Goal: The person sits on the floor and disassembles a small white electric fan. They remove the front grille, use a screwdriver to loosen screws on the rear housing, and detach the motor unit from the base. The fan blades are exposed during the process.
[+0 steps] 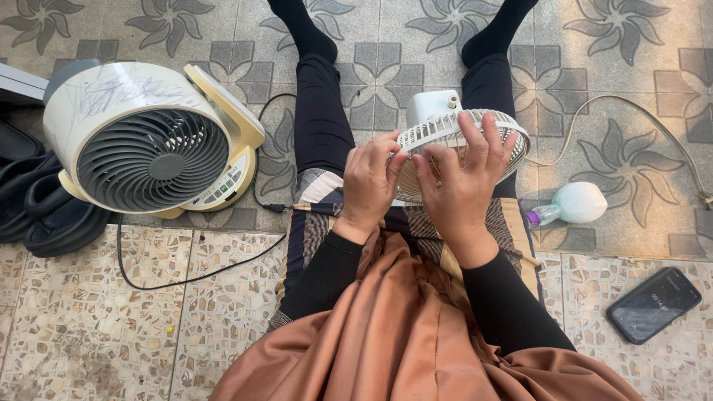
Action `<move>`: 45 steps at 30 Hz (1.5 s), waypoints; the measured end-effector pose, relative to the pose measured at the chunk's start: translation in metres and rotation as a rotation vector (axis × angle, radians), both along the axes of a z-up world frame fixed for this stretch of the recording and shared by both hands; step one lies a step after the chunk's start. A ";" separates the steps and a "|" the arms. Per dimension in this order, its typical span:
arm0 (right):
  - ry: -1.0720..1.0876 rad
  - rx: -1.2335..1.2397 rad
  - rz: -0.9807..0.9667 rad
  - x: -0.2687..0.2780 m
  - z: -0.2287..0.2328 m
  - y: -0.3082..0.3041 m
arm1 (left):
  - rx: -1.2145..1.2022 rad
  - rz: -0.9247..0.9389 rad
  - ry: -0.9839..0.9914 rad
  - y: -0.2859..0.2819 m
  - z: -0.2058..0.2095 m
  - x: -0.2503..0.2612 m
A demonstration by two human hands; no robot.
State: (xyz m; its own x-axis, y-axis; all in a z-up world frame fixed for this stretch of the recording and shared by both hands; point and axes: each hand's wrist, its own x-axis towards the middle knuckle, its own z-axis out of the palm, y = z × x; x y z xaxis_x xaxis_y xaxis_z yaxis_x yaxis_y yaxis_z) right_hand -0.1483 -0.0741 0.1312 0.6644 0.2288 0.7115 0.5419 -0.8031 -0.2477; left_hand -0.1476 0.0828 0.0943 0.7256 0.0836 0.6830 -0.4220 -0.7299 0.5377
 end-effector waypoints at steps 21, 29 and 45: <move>0.039 0.013 0.013 -0.007 -0.006 0.016 | -0.112 -0.025 0.061 -0.008 -0.014 0.002; 0.031 0.084 0.016 -0.007 -0.013 0.009 | -0.107 0.029 0.085 -0.014 -0.017 0.007; -0.047 -0.079 -0.042 0.008 -0.020 0.014 | -0.122 0.077 0.070 -0.013 -0.016 0.012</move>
